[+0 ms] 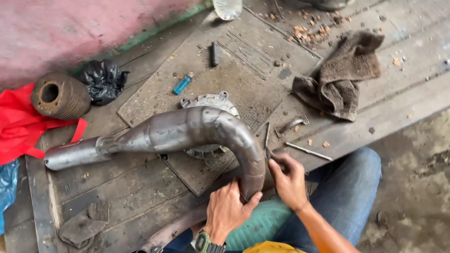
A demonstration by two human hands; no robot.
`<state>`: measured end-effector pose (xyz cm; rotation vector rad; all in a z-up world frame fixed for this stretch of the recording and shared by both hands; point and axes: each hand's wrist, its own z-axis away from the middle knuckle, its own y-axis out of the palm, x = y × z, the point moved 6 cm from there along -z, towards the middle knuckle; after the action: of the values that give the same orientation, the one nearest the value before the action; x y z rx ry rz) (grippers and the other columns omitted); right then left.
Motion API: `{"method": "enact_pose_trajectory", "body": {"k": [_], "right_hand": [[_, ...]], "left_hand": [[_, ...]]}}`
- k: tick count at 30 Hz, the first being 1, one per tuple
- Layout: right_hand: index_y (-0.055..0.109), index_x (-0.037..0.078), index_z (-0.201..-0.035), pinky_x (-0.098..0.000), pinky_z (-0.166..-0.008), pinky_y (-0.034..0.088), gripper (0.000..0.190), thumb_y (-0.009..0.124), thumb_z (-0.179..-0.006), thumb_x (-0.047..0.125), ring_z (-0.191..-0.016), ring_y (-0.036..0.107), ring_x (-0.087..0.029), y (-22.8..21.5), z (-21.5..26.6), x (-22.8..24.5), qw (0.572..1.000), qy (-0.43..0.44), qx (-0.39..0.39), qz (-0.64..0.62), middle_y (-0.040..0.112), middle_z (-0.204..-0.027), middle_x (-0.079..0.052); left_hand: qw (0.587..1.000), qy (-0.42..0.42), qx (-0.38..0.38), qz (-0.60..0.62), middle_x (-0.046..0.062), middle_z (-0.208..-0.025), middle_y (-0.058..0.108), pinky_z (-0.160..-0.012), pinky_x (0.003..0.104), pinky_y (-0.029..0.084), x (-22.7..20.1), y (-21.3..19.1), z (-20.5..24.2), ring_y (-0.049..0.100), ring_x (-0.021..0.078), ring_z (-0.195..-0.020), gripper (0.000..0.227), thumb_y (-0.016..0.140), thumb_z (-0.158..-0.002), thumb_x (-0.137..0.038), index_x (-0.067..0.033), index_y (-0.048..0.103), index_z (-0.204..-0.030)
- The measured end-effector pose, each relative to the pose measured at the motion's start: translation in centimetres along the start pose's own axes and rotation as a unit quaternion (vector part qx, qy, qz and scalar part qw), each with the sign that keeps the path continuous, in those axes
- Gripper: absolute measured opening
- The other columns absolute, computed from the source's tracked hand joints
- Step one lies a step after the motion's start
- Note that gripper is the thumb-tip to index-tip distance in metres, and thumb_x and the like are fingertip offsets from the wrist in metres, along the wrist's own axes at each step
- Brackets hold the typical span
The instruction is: The person scrubs a curved metal exhaust pipe with a yellow-handled wire brush while seated at a wooden workbench. They hold the pipe with the left hand and scrub the surface with the right hand, moving along the pipe's length.
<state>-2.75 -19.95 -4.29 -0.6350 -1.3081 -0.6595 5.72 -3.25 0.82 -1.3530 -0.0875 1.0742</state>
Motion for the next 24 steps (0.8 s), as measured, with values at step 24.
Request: {"method": "enact_pose_trajectory", "body": {"k": [24], "right_hand": [[0.075, 0.004, -0.103, -0.0293, -0.066, 0.054, 0.017, 0.068, -0.095, 0.017, -0.08, 0.066, -0.011, 0.3, 3.2, 1.6, 1.0, 0.023, -0.017, 0.0, 0.077, -0.089, -0.005]], "left_hand": [[1.0, -0.007, 0.006, -0.027, 0.021, -0.089, 0.074, -0.056, 0.058, 0.049, 1.0, 1.0, -0.3, 0.066, 0.0523, -0.077, 0.079, 0.037, -0.089, -0.075, -0.004, 0.063, -0.111]]}}
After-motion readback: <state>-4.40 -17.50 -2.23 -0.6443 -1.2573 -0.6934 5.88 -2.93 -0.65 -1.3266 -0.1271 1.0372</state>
